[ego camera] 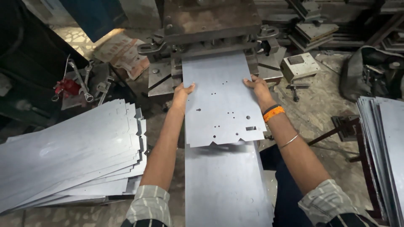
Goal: A factory worker is feeding metal sheets into a stamping machine to punch patterns into them.
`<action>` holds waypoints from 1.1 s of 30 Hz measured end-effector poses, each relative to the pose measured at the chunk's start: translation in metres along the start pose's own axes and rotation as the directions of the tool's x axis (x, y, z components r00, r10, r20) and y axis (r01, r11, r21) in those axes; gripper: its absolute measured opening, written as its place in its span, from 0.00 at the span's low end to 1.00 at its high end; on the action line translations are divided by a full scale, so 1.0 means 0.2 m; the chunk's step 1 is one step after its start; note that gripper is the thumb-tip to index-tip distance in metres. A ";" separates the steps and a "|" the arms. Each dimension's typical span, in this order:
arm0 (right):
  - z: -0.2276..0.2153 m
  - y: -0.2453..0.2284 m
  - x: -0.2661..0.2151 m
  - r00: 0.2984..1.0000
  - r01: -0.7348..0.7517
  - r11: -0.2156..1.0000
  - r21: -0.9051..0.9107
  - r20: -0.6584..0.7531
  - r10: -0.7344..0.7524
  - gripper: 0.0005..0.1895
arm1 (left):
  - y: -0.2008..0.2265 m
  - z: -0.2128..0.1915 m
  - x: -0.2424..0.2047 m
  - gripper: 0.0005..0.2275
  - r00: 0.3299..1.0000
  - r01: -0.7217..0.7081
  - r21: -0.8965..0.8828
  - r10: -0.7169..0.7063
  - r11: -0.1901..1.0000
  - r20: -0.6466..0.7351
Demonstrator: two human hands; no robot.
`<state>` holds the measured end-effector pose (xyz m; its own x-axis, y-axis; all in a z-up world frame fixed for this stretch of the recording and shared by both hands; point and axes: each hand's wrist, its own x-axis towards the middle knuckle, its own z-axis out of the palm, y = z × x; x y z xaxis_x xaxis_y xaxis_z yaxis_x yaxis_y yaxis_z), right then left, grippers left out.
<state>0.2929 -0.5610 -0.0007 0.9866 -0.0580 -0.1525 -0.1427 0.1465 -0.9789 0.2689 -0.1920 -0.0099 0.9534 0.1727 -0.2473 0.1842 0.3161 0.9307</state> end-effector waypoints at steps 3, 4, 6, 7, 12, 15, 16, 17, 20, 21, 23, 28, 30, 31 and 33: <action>-0.02 0.04 0.04 1.000 -0.018 1.000 -0.020 -0.015 0.018 0.21 | 0.00 0.01 0.01 0.22 0.999 -0.018 0.065 0.020 0.998 -0.038; -0.01 0.03 0.05 1.000 -0.016 1.000 -0.018 -0.006 0.016 0.21 | 0.13 0.08 -0.13 0.22 0.999 -0.023 0.066 0.026 0.998 -0.044; 0.00 0.04 0.06 0.998 -0.057 0.996 -0.065 -0.038 0.055 0.25 | 0.39 0.22 -0.39 0.27 0.997 0.059 0.539 -0.027 0.840 -0.067; 0.05 -0.04 -0.02 0.998 -0.055 0.997 -0.061 -0.040 0.053 0.25 | 0.30 0.17 -0.29 0.27 0.998 0.056 0.542 -0.026 0.839 -0.064; 0.11 -0.17 -0.18 0.999 -0.029 0.993 -0.113 -0.038 0.025 0.32 | 0.08 0.05 -0.06 0.20 0.993 0.063 0.215 -0.041 0.975 -0.109; 0.04 -0.01 -0.02 0.998 0.023 0.994 -0.104 -0.051 -0.028 0.33 | 0.05 0.05 -0.06 0.20 0.992 0.035 0.290 0.001 0.956 -0.125; 0.09 -0.07 -0.09 0.998 0.024 0.995 -0.100 -0.051 -0.030 0.33 | 0.11 0.08 -0.14 0.20 0.992 0.033 0.294 0.004 0.955 -0.124; 0.13 -0.13 -0.18 0.997 0.054 0.994 -0.095 -0.041 -0.058 0.33 | 0.16 0.11 -0.24 0.20 0.992 0.006 0.213 0.022 0.977 -0.126; 0.17 -0.18 -0.27 0.994 0.103 0.989 -0.103 -0.019 -0.106 0.37 | 0.15 0.08 -0.28 0.20 0.995 -0.031 0.105 0.041 0.994 -0.096; 0.17 -0.18 -0.29 0.993 0.116 0.986 -0.121 -0.001 -0.117 0.40 | 0.11 0.05 -0.27 0.22 0.997 -0.031 0.075 0.037 0.997 -0.073; 0.13 -0.20 -0.34 0.998 0.053 0.991 -0.122 0.023 -0.050 0.39 | 0.10 0.03 -0.32 0.24 0.998 -0.051 0.071 0.052 0.996 -0.018; 0.03 -0.22 -0.89 0.986 -0.157 0.988 -0.011 0.050 0.157 0.36 | -0.03 -0.12 -0.80 0.21 0.991 0.127 -0.126 -0.121 0.984 0.054; -0.19 0.14 -0.94 0.945 -0.326 0.933 0.149 0.062 0.320 0.31 | -0.11 -0.19 -1.04 0.17 0.927 0.374 -0.397 -0.345 0.838 0.145; -0.12 0.01 -1.08 0.943 -0.334 0.932 0.141 0.063 0.328 0.31 | -0.16 -0.20 -1.13 0.17 0.926 0.377 -0.404 -0.351 0.833 0.141; 0.03 -0.23 -1.38 0.982 -0.172 0.974 0.147 0.108 0.157 0.24 | -0.26 -0.20 -1.30 0.17 0.943 0.328 -0.325 -0.328 0.887 0.058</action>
<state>0.0280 -0.5459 0.0877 0.9547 0.0729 -0.2886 -0.2970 0.2980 -0.9072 0.0028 -0.2160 -0.0043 0.8523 0.0054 -0.5231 0.3987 0.6406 0.6562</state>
